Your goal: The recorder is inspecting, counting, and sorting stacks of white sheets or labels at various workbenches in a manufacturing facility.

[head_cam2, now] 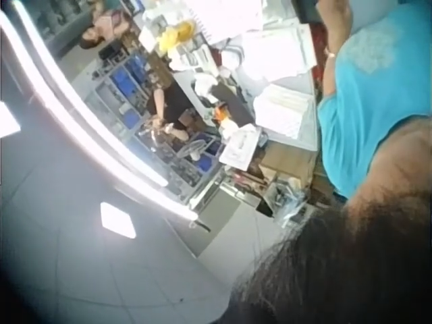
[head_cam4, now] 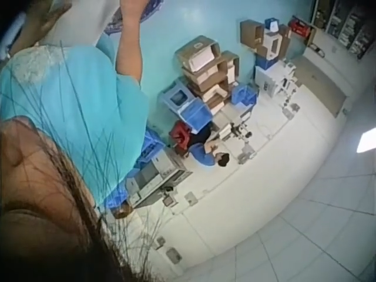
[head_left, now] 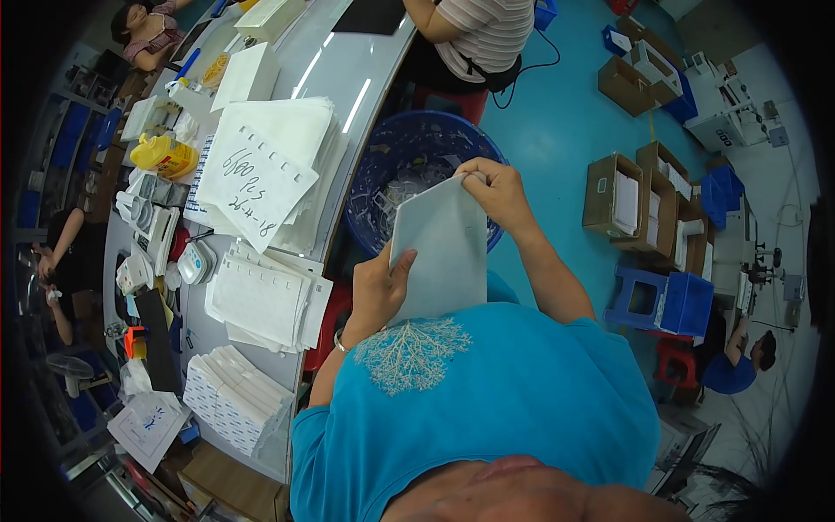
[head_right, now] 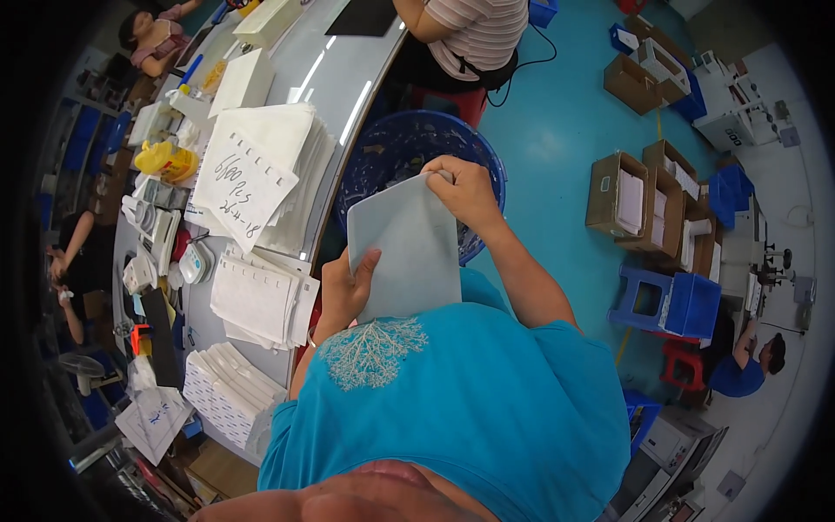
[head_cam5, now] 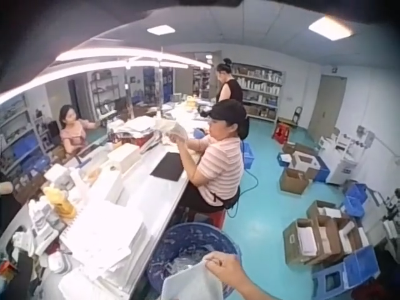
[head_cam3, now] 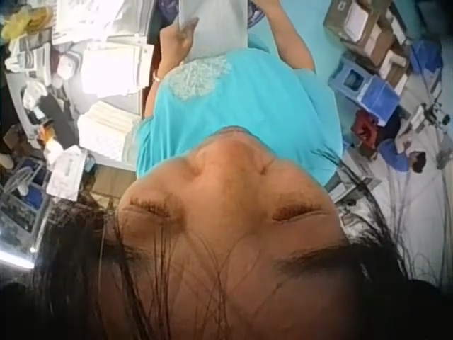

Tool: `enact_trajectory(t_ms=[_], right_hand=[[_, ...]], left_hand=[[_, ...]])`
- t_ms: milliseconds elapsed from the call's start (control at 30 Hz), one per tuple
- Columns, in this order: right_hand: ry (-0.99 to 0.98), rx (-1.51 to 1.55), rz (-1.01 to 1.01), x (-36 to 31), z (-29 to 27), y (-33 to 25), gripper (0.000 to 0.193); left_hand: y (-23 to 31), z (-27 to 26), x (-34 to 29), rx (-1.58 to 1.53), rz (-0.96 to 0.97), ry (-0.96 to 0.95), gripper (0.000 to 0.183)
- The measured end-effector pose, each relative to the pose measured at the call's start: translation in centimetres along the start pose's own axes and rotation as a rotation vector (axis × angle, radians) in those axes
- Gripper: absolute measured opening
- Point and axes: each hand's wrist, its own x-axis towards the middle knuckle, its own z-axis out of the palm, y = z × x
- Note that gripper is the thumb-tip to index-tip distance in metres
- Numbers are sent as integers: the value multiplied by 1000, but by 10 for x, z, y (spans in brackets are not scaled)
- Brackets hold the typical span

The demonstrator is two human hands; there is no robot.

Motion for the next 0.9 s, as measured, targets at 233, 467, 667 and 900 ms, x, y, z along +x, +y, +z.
enact_trajectory(t_ms=[233, 467, 667, 900], right_hand=[[-443, 918, 226, 9, -8, 0, 26], [-370, 1073, 324, 13, 17, 46, 23], [-388, 677, 385, 15, 11, 28, 25], [-356, 1139, 558, -8, 19, 27, 29]], left_hand=[[-36, 9, -18, -585, -255, 81, 36], [-40, 11, -32, -685, -356, 106, 38], [-35, 5, -34, -490, -314, 86, 37], [-40, 8, -21, -647, -376, 154, 41]])
